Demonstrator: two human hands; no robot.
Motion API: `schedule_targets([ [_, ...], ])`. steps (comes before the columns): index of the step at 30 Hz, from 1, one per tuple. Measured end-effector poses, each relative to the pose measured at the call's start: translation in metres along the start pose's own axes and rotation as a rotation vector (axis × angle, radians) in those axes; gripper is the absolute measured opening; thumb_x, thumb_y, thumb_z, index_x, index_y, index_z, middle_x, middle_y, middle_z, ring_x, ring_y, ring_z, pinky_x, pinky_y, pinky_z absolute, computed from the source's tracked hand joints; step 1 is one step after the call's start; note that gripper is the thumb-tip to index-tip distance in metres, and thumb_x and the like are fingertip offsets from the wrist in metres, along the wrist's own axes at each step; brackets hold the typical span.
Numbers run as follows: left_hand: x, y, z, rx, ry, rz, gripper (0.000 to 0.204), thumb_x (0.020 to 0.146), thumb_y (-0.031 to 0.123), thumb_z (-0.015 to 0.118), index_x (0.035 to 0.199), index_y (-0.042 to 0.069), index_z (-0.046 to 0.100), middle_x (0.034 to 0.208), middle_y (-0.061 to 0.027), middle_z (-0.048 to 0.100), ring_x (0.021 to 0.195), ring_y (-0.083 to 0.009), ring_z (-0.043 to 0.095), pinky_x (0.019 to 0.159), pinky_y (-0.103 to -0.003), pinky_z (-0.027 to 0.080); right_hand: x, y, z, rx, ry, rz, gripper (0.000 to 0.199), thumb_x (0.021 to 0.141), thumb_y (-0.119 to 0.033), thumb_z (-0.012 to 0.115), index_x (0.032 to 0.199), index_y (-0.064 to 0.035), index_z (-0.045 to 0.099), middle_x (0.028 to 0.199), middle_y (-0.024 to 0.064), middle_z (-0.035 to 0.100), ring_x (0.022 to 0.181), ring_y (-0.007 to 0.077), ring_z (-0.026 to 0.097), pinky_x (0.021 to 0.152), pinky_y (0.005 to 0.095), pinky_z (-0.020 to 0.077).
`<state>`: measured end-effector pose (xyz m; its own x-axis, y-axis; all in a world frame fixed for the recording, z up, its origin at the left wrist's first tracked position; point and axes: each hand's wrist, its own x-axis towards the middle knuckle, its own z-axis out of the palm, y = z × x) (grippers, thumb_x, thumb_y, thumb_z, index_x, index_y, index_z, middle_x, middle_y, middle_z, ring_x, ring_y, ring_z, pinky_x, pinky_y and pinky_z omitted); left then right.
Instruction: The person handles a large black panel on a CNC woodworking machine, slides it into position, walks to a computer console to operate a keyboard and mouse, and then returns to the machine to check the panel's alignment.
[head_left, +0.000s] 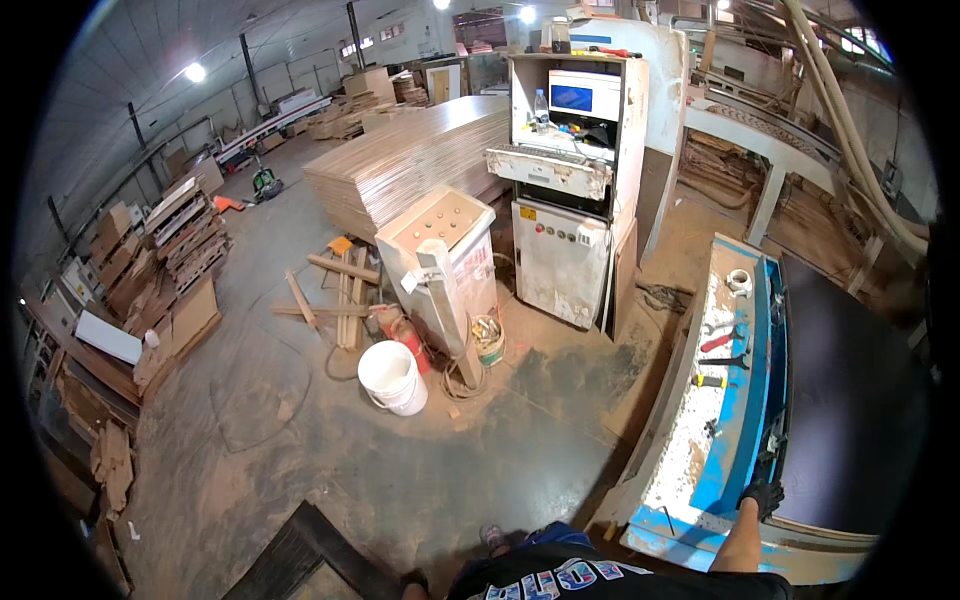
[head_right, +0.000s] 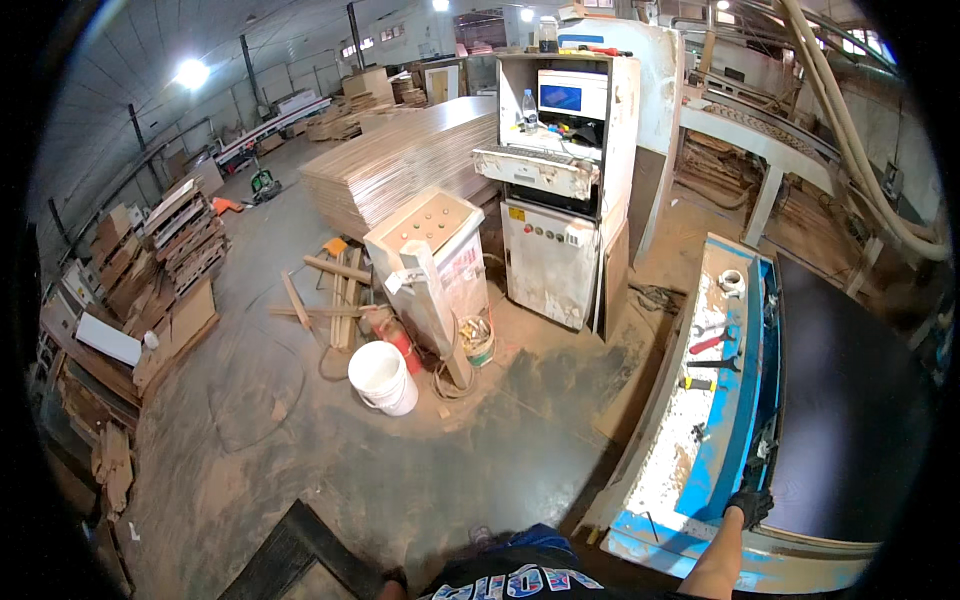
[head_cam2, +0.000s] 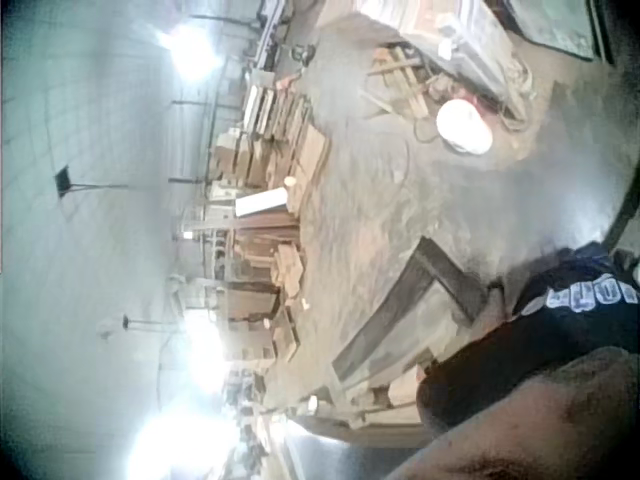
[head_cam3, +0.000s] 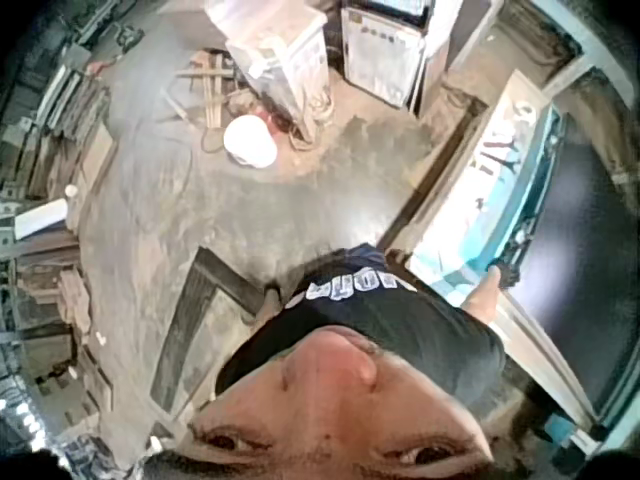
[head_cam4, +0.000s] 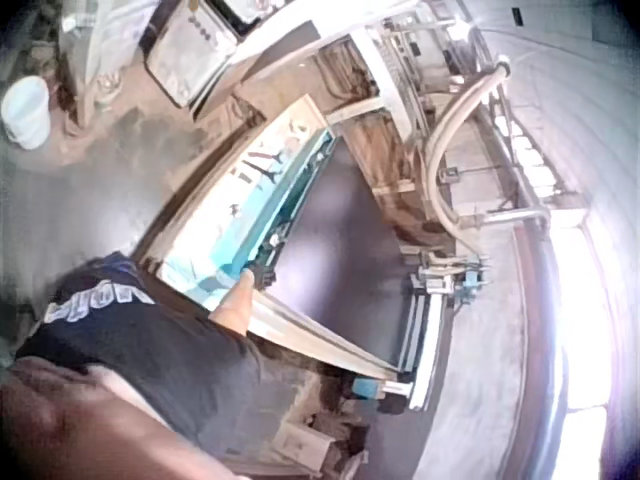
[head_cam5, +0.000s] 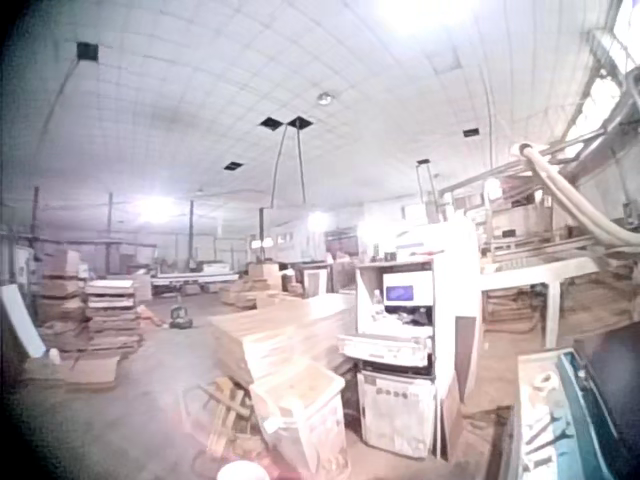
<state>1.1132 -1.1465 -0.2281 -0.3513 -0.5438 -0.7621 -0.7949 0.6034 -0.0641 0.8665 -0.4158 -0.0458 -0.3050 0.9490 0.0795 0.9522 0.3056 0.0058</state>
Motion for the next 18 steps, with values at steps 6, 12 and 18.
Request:
schedule_targets([
  [6, 0.118, 0.077, -0.116, -0.557, 0.310, 0.268, 0.035, 0.095, 0.029, 0.046, 0.109, 0.005, 0.067, 0.117, -0.0180, 0.064, 0.108, -0.0338, 0.059, 0.095, -0.040, 0.045, -0.066, -0.055, 0.012, 0.282, 0.149, -0.068, 0.049, 0.096, -0.025, 0.047, 0.142, -0.0103, 0.042, 0.147, 0.0176, 0.039, 0.137, 0.0320, 0.036, 0.112, 0.0451, 0.0298],
  [12, 0.199, 0.213, -0.213, 0.042, 0.574, 0.868, 0.036, 0.089, 0.027, 0.050, 0.115, 0.005, 0.064, 0.118, -0.0190, 0.063, 0.113, -0.0339, 0.057, 0.103, -0.042, 0.042, -0.094, -0.169, 0.050, 0.427, 0.303, -0.231, 0.041, 0.090, -0.017, 0.056, 0.130, -0.0075, 0.053, 0.137, 0.0178, 0.049, 0.132, 0.0326, 0.041, 0.108, 0.0432, 0.0341],
  [18, 0.137, 0.387, -0.293, -0.638, 0.127, 0.629, 0.045, 0.089, 0.037, 0.056, 0.118, 0.003, 0.063, 0.125, -0.0198, 0.060, 0.117, -0.0347, 0.055, 0.103, -0.041, 0.040, -0.066, -0.324, 0.028, 0.742, 0.524, -0.516, 0.033, 0.078, -0.005, 0.061, 0.111, -0.0045, 0.062, 0.121, 0.0215, 0.054, 0.119, 0.0370, 0.050, 0.100, 0.0463, 0.0401],
])
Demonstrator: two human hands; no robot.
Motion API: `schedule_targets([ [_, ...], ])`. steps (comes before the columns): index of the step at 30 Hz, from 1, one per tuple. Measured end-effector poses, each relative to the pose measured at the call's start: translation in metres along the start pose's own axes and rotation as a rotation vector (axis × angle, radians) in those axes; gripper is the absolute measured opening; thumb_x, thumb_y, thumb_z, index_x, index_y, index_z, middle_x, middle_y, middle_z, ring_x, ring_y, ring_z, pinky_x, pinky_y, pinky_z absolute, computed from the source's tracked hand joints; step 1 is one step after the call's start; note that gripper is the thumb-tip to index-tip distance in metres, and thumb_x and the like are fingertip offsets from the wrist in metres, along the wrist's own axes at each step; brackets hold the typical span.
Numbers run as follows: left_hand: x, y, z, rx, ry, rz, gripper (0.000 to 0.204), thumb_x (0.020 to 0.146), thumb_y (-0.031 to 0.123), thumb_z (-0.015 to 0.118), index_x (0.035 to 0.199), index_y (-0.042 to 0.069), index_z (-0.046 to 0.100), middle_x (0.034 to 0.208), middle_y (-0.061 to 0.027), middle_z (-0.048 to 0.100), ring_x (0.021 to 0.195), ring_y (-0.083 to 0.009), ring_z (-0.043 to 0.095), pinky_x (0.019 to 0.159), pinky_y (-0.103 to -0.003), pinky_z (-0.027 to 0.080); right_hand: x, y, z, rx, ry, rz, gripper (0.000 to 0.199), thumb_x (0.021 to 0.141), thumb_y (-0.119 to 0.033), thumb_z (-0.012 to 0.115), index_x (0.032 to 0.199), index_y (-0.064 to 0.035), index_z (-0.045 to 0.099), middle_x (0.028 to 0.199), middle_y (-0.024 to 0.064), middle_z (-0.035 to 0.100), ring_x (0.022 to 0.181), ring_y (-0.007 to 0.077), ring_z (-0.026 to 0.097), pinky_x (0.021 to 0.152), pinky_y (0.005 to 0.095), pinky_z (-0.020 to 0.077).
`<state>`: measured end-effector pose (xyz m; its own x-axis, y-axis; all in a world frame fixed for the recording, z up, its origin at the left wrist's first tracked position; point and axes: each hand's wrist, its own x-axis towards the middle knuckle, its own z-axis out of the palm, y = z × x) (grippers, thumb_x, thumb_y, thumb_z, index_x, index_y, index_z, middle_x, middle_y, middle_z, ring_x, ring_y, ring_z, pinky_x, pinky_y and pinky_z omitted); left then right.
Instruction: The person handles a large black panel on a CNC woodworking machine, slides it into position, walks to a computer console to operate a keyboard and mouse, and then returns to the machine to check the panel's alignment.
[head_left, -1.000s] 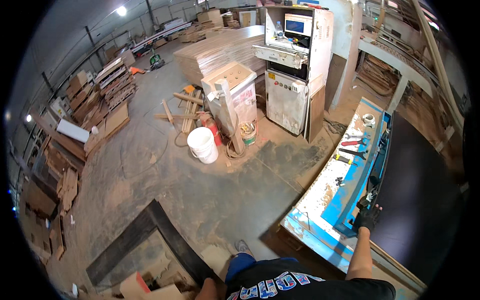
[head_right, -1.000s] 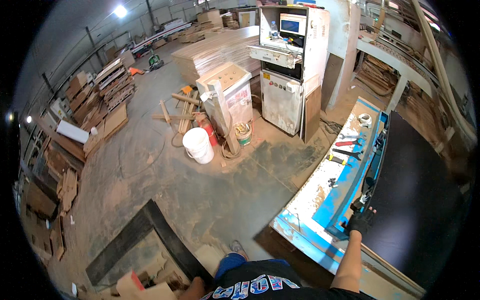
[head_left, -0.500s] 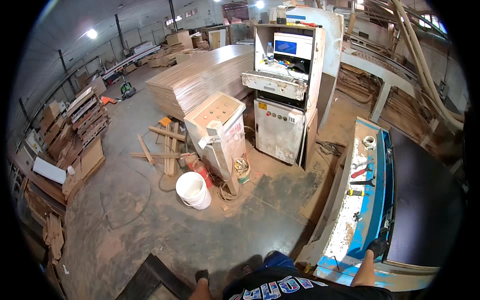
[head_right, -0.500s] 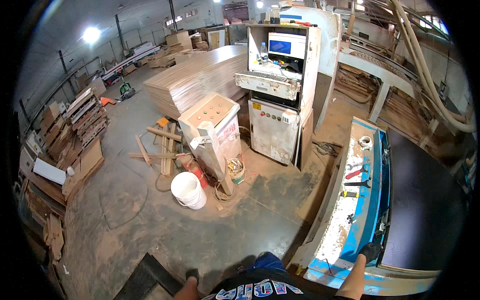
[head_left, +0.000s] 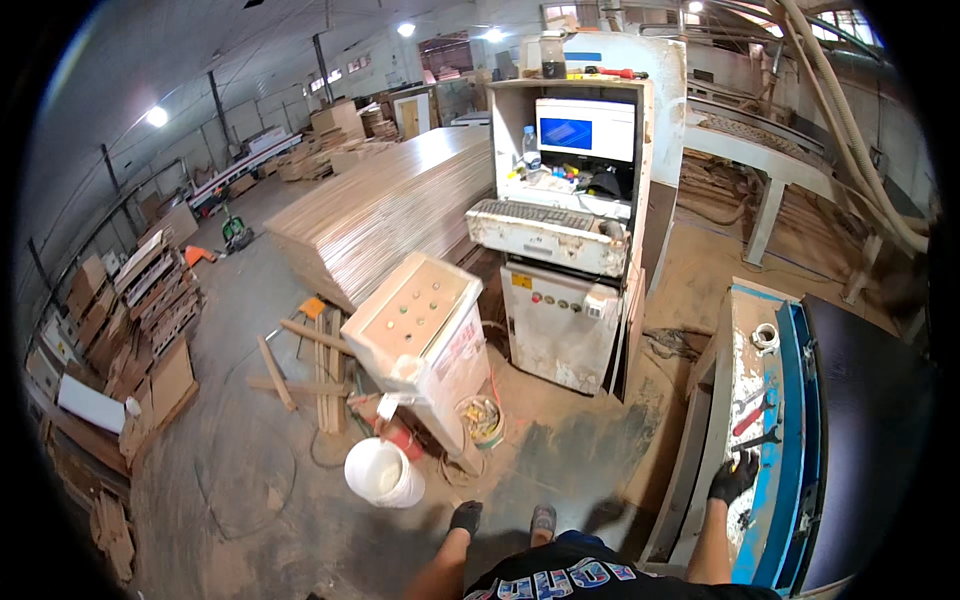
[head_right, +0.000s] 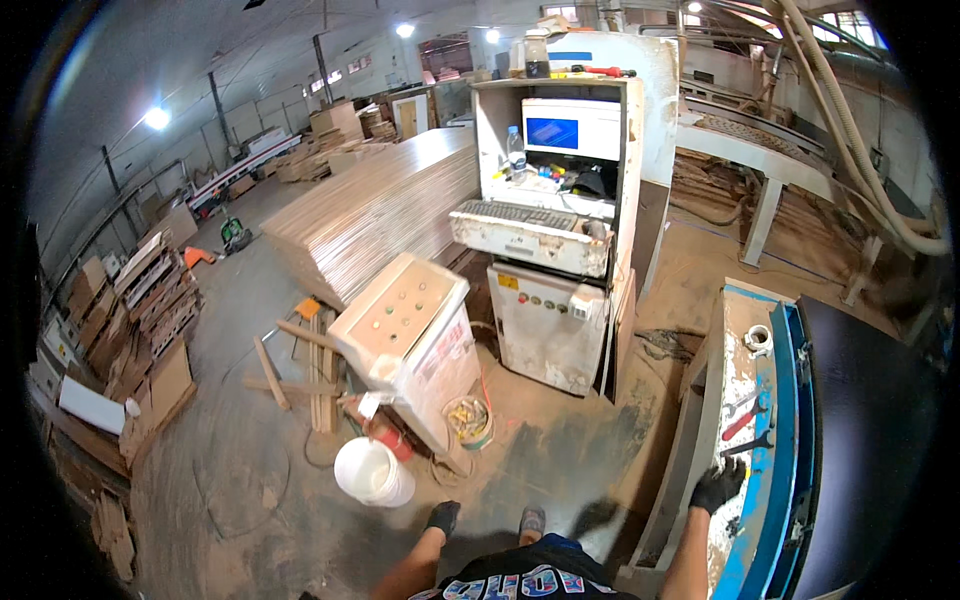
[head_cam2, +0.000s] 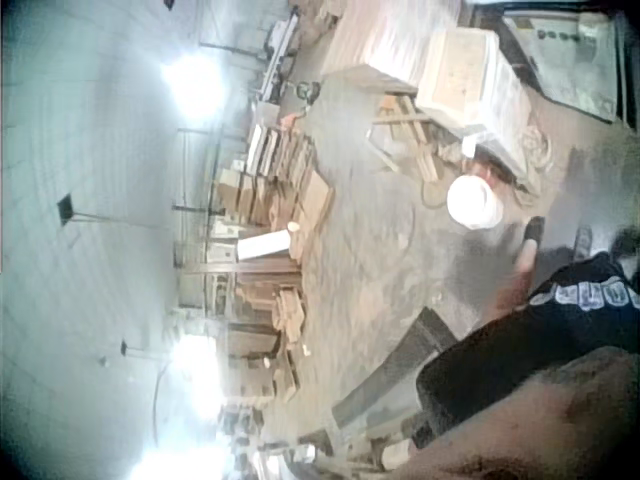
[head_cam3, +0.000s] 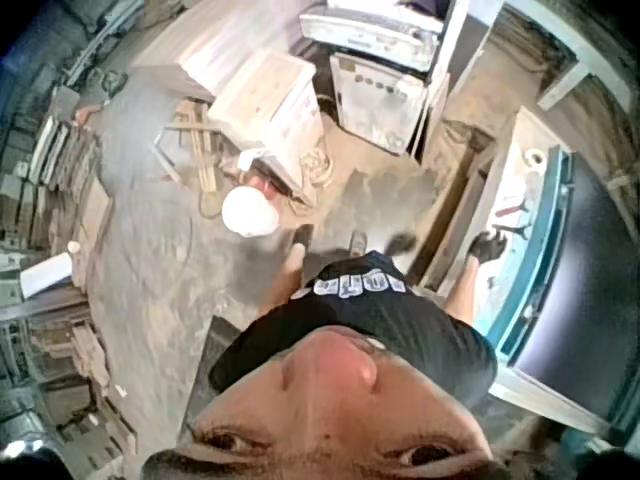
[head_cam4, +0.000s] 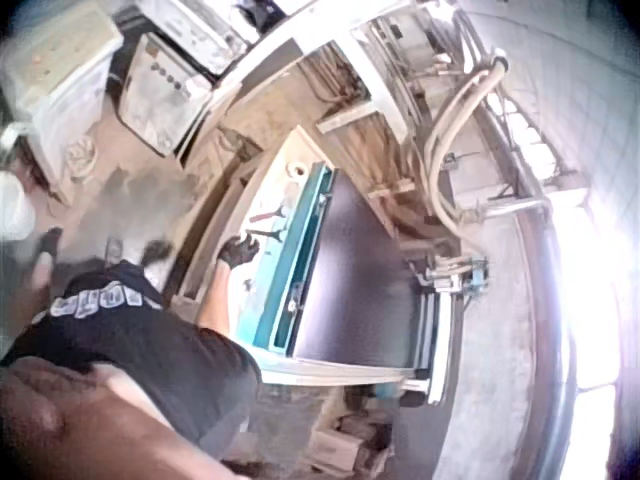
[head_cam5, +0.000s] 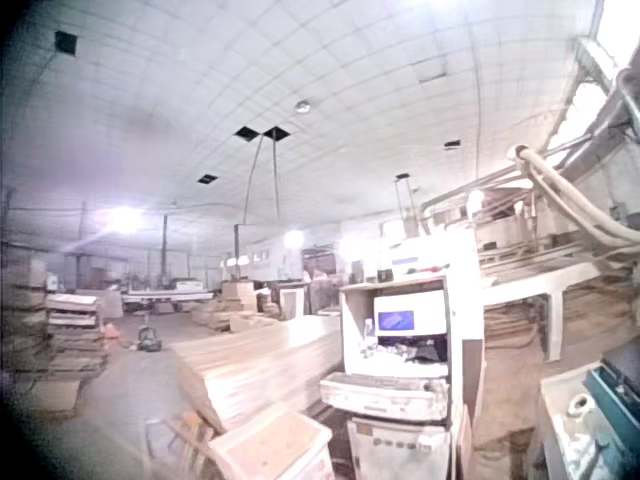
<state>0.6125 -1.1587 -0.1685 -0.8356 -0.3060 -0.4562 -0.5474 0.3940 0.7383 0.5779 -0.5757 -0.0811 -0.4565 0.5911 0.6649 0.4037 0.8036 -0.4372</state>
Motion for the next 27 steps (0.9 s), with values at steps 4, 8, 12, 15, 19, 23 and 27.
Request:
schedule_targets([
  [4, 0.103, -0.003, 0.012, 0.353, -0.029, 0.456, 0.054, 0.090, 0.045, 0.056, 0.122, 0.002, 0.059, 0.128, -0.0214, 0.057, 0.123, -0.0362, 0.051, 0.104, -0.040, 0.040, 0.071, -0.152, 0.089, 0.249, -0.031, -0.258, 0.033, 0.077, -0.004, 0.064, 0.109, -0.0054, 0.063, 0.123, 0.0194, 0.055, 0.118, 0.0373, 0.049, 0.103, 0.0452, 0.0364],
  [8, 0.133, 0.171, -0.004, 0.106, 0.006, 0.300, 0.049, 0.091, 0.039, 0.058, 0.122, 0.000, 0.059, 0.122, -0.0217, 0.061, 0.116, -0.0376, 0.055, 0.098, -0.041, 0.043, 0.135, -0.272, 0.106, 0.446, -0.095, -0.334, 0.027, 0.080, -0.011, 0.063, 0.107, -0.0071, 0.064, 0.117, 0.0178, 0.059, 0.114, 0.0373, 0.052, 0.098, 0.0447, 0.0411],
  [12, 0.243, 0.213, -0.056, 0.118, 0.172, 0.660, 0.044, 0.090, 0.031, 0.064, 0.120, -0.002, 0.060, 0.117, -0.0240, 0.063, 0.111, -0.0332, 0.059, 0.095, -0.037, 0.046, 0.173, -0.399, 0.126, 0.561, -0.141, -0.423, 0.025, 0.079, -0.011, 0.065, 0.104, -0.0101, 0.065, 0.116, 0.0151, 0.059, 0.113, 0.0345, 0.053, 0.096, 0.0432, 0.0420],
  [15, 0.287, 0.301, -0.086, 0.036, 0.298, 0.616, 0.046, 0.089, 0.030, 0.065, 0.123, -0.001, 0.057, 0.124, -0.0205, 0.057, 0.110, -0.0308, 0.056, 0.096, -0.039, 0.044, 0.207, -0.448, 0.144, 0.596, -0.246, -0.458, 0.022, 0.079, -0.014, 0.064, 0.101, -0.0113, 0.064, 0.114, 0.0123, 0.059, 0.104, 0.0338, 0.055, 0.090, 0.0446, 0.0437],
  [19, 0.314, 0.426, -0.125, -0.002, 0.400, 0.732, 0.043, 0.092, 0.027, 0.060, 0.123, -0.002, 0.056, 0.128, -0.0214, 0.053, 0.116, -0.0332, 0.053, 0.098, -0.041, 0.042, 0.248, -0.490, 0.185, 0.524, -0.301, -0.490, 0.021, 0.078, -0.015, 0.066, 0.099, -0.0120, 0.064, 0.108, 0.0102, 0.059, 0.102, 0.0326, 0.055, 0.087, 0.0427, 0.0443],
  [23, 0.358, 0.510, -0.151, 0.010, 0.578, 0.924, 0.041, 0.093, 0.024, 0.057, 0.124, -0.002, 0.054, 0.129, -0.0245, 0.051, 0.124, -0.0374, 0.047, 0.105, -0.044, 0.037, 0.272, -0.524, 0.242, 0.418, -0.218, -0.557, 0.018, 0.079, -0.023, 0.066, 0.094, -0.0130, 0.062, 0.104, 0.0100, 0.058, 0.099, 0.0331, 0.055, 0.085, 0.0459, 0.0445],
  [27, 0.396, 0.586, -0.172, 0.093, 0.669, 1.083, 0.043, 0.092, 0.026, 0.056, 0.125, -0.001, 0.053, 0.132, -0.0297, 0.047, 0.125, -0.0434, 0.043, 0.106, -0.047, 0.034, 0.283, -0.532, 0.276, 0.224, -0.393, -0.457, 0.023, 0.079, -0.023, 0.064, 0.101, -0.0146, 0.061, 0.112, 0.0126, 0.056, 0.104, 0.0353, 0.054, 0.088, 0.0475, 0.0441],
])
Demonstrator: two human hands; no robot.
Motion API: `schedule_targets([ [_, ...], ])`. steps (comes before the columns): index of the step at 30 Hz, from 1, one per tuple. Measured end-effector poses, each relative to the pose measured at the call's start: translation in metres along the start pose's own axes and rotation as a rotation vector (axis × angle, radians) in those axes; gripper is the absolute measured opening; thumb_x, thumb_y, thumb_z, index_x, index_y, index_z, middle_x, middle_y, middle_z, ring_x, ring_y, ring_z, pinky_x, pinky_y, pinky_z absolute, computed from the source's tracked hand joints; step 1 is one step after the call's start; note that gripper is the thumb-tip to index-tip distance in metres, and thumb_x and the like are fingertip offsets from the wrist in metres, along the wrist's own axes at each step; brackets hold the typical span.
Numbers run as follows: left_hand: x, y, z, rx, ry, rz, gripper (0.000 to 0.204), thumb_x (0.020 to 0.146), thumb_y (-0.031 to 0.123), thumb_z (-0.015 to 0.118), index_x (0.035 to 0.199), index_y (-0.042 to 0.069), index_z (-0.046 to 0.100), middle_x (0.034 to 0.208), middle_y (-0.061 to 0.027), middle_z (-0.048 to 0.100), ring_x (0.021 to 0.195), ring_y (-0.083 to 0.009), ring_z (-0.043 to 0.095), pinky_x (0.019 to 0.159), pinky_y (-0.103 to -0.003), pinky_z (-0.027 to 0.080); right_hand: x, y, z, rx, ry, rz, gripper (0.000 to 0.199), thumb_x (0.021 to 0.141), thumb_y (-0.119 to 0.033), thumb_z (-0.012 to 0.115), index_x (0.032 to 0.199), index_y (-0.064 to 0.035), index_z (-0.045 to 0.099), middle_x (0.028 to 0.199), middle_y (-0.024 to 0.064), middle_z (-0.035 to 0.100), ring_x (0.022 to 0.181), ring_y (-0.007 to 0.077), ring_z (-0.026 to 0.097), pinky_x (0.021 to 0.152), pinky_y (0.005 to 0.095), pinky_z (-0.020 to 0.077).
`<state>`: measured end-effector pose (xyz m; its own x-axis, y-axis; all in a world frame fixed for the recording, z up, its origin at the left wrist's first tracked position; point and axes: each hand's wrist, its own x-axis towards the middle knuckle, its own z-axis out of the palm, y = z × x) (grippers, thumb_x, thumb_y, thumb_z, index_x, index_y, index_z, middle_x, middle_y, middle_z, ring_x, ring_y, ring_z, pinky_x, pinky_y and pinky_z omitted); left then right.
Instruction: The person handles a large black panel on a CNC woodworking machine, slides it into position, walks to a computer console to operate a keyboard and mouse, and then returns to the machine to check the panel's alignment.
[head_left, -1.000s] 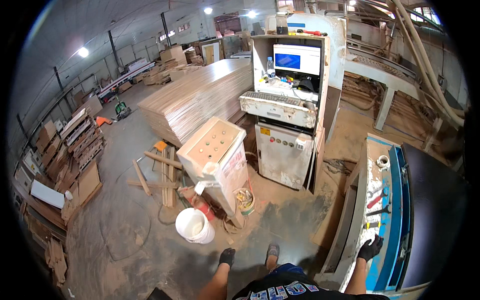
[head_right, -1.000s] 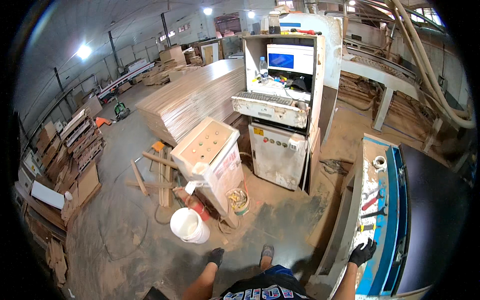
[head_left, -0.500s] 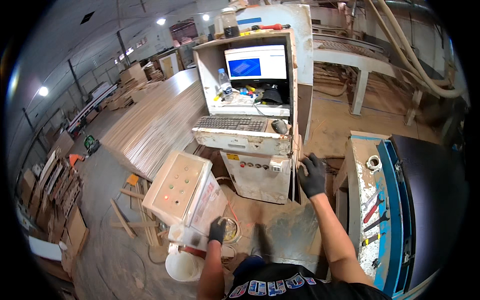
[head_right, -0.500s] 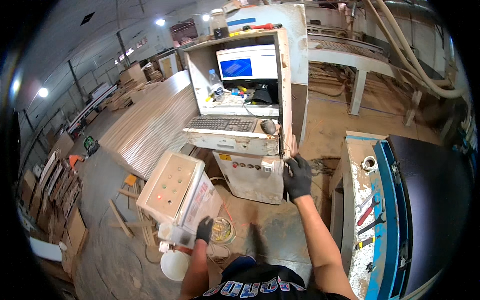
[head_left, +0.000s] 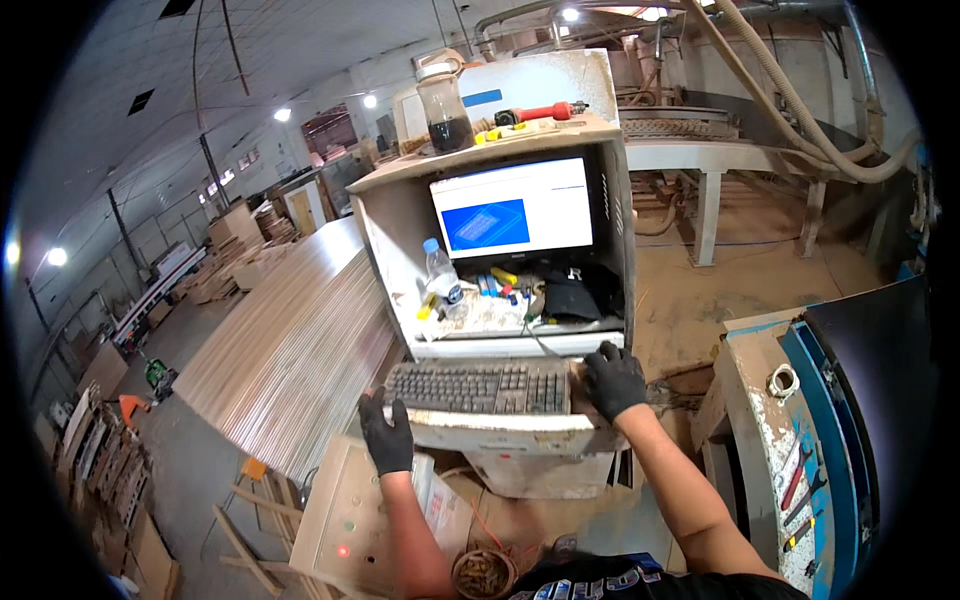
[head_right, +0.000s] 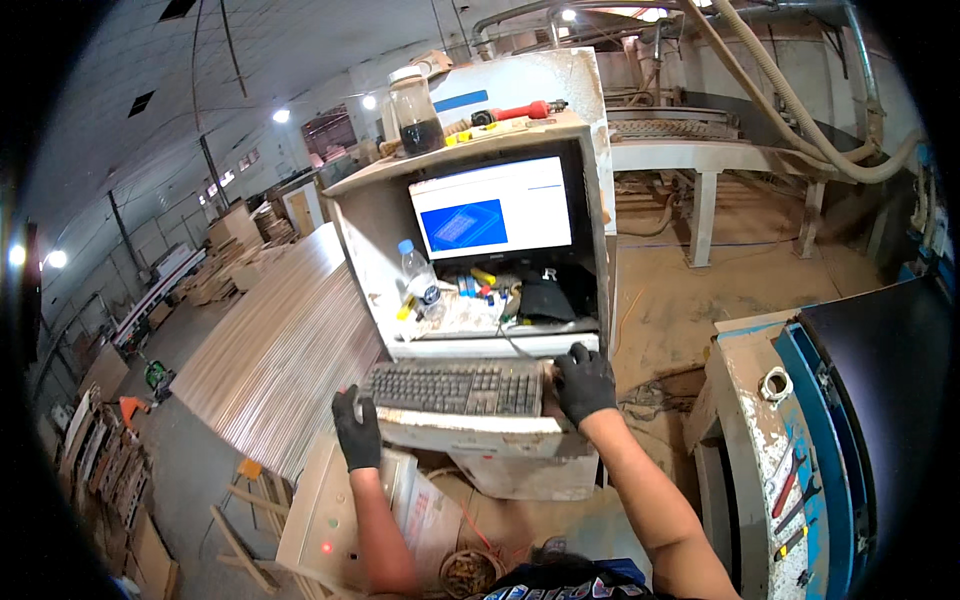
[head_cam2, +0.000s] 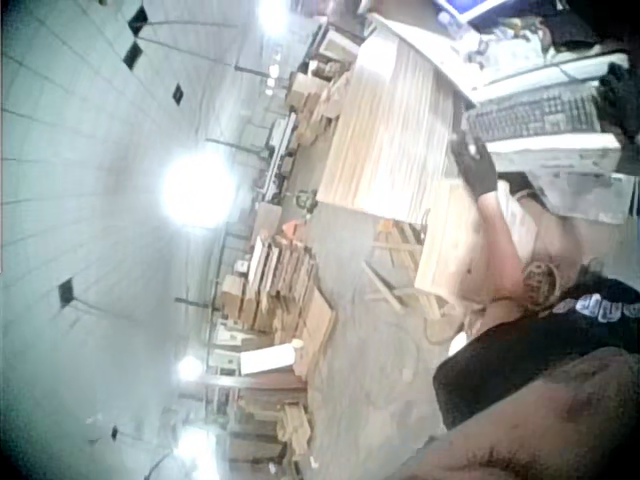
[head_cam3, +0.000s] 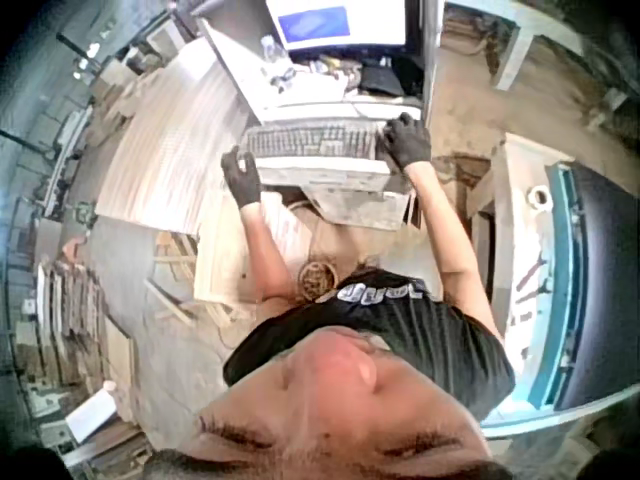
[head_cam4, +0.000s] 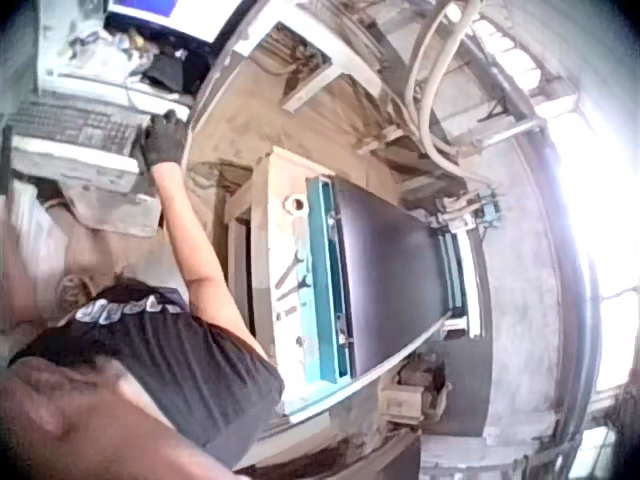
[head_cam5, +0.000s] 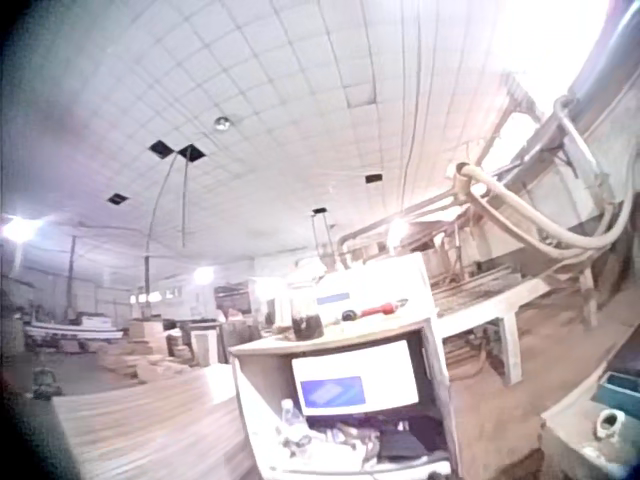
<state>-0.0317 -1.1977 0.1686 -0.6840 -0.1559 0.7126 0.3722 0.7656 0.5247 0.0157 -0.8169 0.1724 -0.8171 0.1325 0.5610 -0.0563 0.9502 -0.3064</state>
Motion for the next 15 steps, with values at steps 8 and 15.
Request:
schedule_targets([
  [8, 0.075, -0.019, 0.085, 0.169, -0.024, -0.109, 0.059, 0.090, 0.038, 0.056, 0.138, 0.004, 0.043, 0.148, -0.0306, 0.027, 0.140, -0.0437, 0.020, 0.111, -0.052, 0.022, 0.007, 0.011, 0.020, 0.004, -0.136, 0.110, 0.031, 0.075, -0.026, 0.067, 0.103, -0.0138, 0.062, 0.118, 0.0163, 0.054, 0.110, 0.0392, 0.051, 0.090, 0.0521, 0.0429],
  [15, 0.069, -0.029, 0.102, 0.339, -0.070, -0.002, 0.064, 0.083, 0.033, 0.067, 0.137, 0.006, 0.044, 0.146, -0.0320, 0.027, 0.135, -0.0467, 0.028, 0.105, -0.054, 0.030, 0.007, 0.004, 0.014, 0.013, -0.161, 0.145, 0.035, 0.076, -0.024, 0.067, 0.108, -0.0159, 0.058, 0.121, 0.0175, 0.052, 0.107, 0.0421, 0.054, 0.089, 0.0524, 0.0457],
])
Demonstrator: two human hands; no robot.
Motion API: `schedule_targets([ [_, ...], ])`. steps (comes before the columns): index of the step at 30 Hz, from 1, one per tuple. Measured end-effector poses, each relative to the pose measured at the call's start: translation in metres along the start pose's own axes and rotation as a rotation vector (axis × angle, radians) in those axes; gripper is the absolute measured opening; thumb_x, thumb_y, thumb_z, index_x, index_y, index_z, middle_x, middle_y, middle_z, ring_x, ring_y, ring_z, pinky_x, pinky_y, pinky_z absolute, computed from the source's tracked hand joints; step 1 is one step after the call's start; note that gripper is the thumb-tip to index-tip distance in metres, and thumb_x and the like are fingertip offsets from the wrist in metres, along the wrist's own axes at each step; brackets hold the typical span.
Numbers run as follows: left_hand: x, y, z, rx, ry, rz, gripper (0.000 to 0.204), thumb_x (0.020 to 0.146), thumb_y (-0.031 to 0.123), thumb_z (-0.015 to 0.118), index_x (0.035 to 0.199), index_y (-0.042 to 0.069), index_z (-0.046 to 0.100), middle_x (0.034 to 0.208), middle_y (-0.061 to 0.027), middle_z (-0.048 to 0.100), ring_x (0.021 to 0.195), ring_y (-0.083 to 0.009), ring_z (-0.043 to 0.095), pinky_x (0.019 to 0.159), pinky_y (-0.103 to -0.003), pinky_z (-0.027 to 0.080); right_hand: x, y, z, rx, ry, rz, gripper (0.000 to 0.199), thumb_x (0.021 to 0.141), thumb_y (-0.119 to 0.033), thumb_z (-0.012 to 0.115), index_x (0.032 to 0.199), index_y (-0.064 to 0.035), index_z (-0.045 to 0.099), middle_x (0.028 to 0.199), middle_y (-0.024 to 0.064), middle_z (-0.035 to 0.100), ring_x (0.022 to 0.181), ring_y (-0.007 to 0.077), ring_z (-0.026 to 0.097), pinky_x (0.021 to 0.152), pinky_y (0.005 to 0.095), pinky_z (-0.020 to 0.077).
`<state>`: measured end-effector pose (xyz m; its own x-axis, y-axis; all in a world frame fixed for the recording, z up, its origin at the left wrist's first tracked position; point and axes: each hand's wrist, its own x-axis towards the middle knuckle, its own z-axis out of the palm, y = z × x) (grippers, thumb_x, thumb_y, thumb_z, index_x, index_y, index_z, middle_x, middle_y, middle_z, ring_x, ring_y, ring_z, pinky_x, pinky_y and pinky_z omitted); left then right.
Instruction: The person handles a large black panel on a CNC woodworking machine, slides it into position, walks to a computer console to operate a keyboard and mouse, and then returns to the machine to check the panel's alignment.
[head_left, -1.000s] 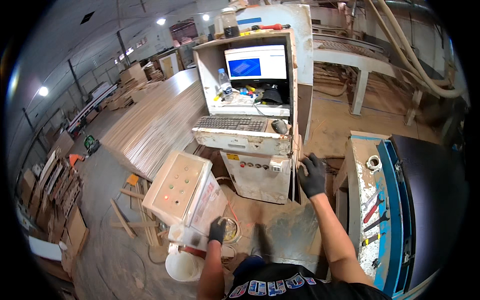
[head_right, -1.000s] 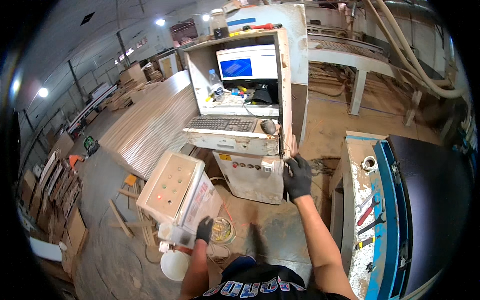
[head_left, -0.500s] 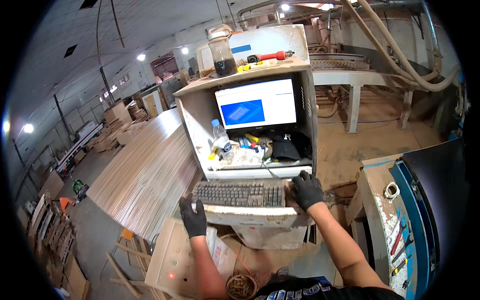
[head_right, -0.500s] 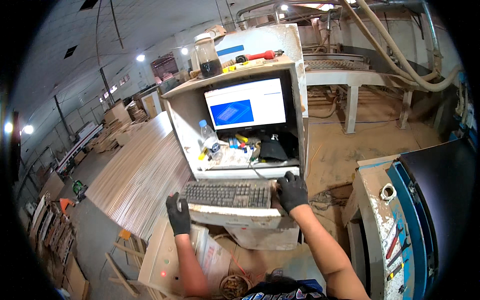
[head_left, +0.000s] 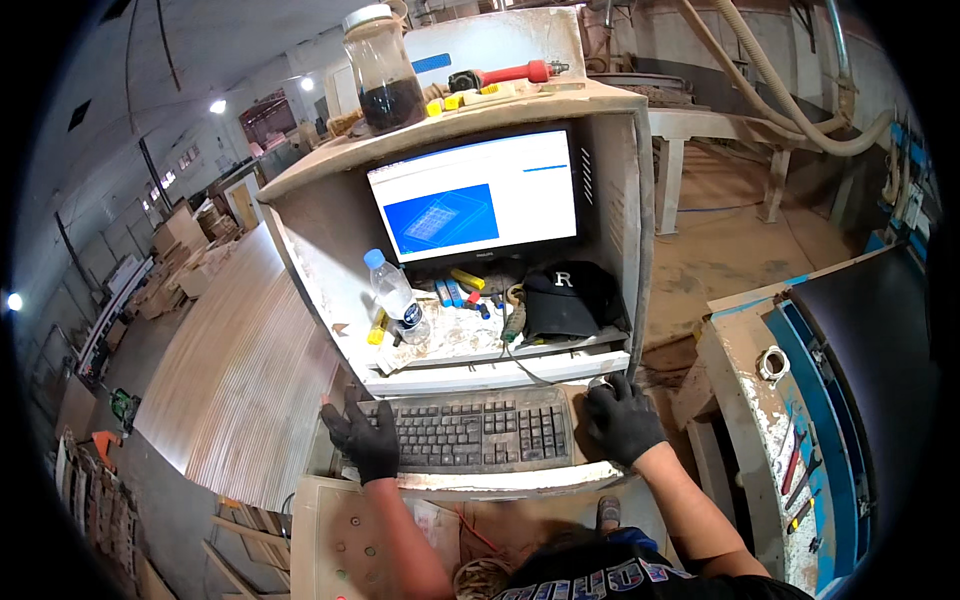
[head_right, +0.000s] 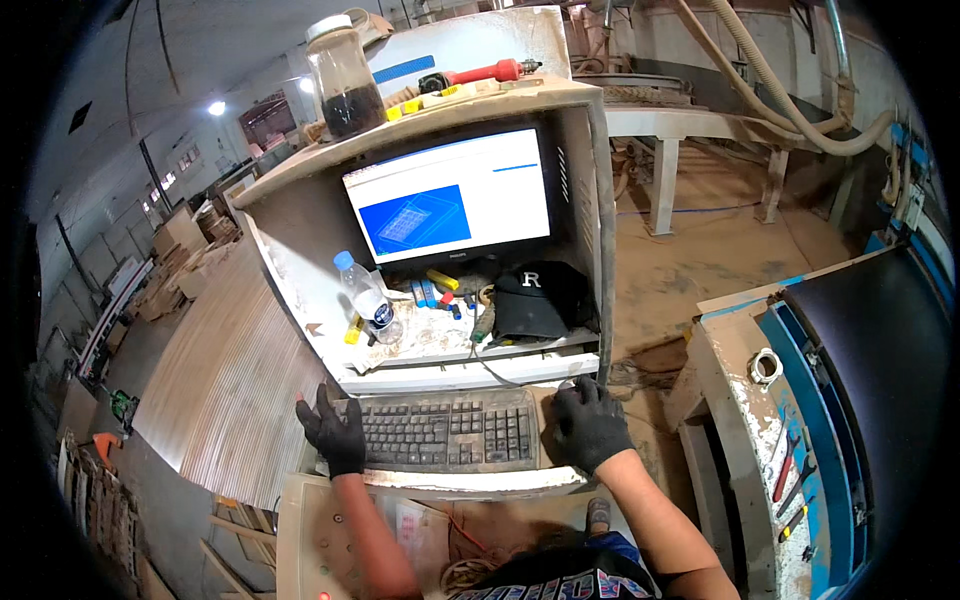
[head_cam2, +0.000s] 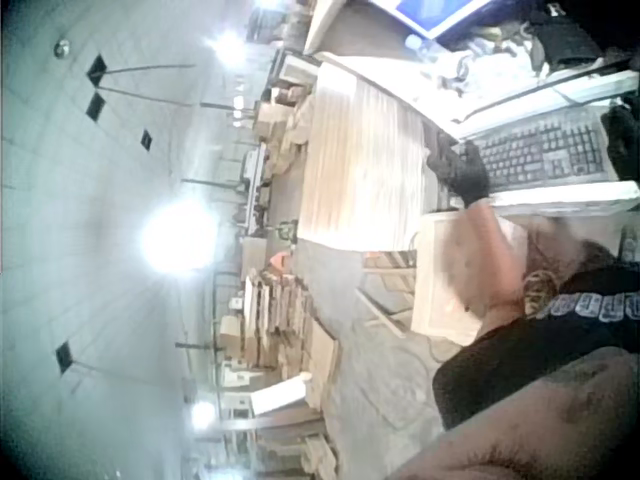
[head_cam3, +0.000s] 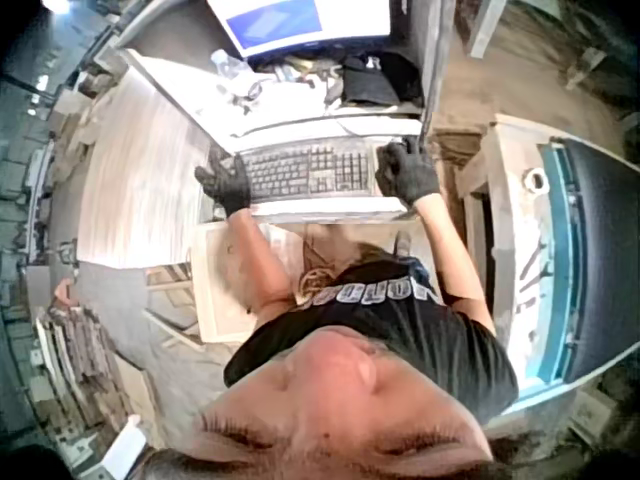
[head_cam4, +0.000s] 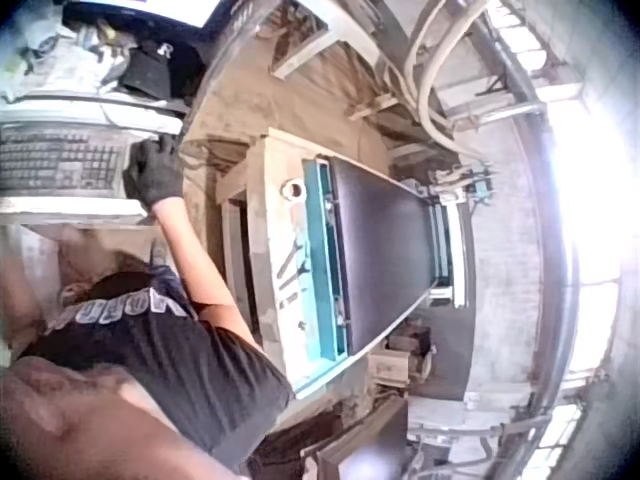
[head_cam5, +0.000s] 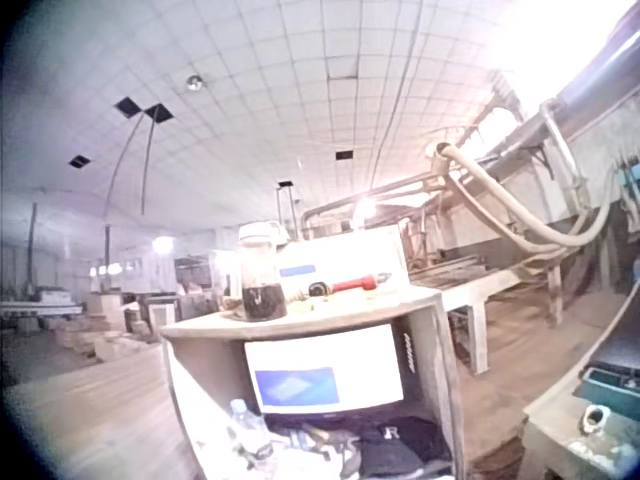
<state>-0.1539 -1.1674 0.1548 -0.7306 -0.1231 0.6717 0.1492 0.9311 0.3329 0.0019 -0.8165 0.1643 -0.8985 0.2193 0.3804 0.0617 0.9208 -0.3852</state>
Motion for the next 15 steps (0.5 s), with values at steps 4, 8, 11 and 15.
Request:
schedule_targets([
  [4, -0.001, -0.014, 0.007, -0.088, 0.008, 0.026, 0.064, 0.080, 0.030, 0.069, 0.134, 0.007, 0.046, 0.142, -0.0336, 0.030, 0.134, -0.0484, 0.029, 0.104, -0.055, 0.031, 0.000, -0.004, -0.004, -0.024, 0.028, -0.059, 0.036, 0.076, -0.023, 0.068, 0.110, -0.0169, 0.057, 0.122, 0.0174, 0.052, 0.103, 0.0424, 0.056, 0.086, 0.0511, 0.0480],
  [8, -0.004, -0.005, 0.000, 0.020, -0.016, 0.046, 0.062, 0.080, 0.034, 0.068, 0.132, 0.007, 0.049, 0.143, -0.0295, 0.032, 0.133, -0.0442, 0.032, 0.104, -0.051, 0.032, 0.002, -0.010, -0.009, 0.136, -0.108, 0.052, 0.034, 0.077, -0.022, 0.065, 0.108, -0.0108, 0.058, 0.122, 0.0260, 0.051, 0.112, 0.0447, 0.050, 0.090, 0.0513, 0.0462],
  [11, -0.006, 0.001, 0.000, 0.037, -0.006, 0.059, 0.063, 0.078, 0.034, 0.068, 0.133, 0.008, 0.049, 0.143, -0.0292, 0.032, 0.134, -0.0437, 0.031, 0.104, -0.052, 0.031, 0.004, -0.014, -0.017, 0.142, -0.101, -0.068, 0.032, 0.078, -0.022, 0.066, 0.108, -0.0121, 0.059, 0.120, 0.0250, 0.051, 0.112, 0.0440, 0.050, 0.089, 0.0503, 0.0471],
  [15, -0.006, 0.002, 0.001, 0.019, -0.001, 0.033, 0.062, 0.079, 0.033, 0.068, 0.132, 0.009, 0.049, 0.143, -0.0275, 0.031, 0.133, -0.0435, 0.031, 0.104, -0.052, 0.030, 0.001, -0.007, -0.010, 0.175, -0.061, -0.051, 0.037, 0.079, -0.018, 0.068, 0.114, -0.0140, 0.058, 0.121, 0.0244, 0.050, 0.112, 0.0447, 0.050, 0.090, 0.0497, 0.0473],
])
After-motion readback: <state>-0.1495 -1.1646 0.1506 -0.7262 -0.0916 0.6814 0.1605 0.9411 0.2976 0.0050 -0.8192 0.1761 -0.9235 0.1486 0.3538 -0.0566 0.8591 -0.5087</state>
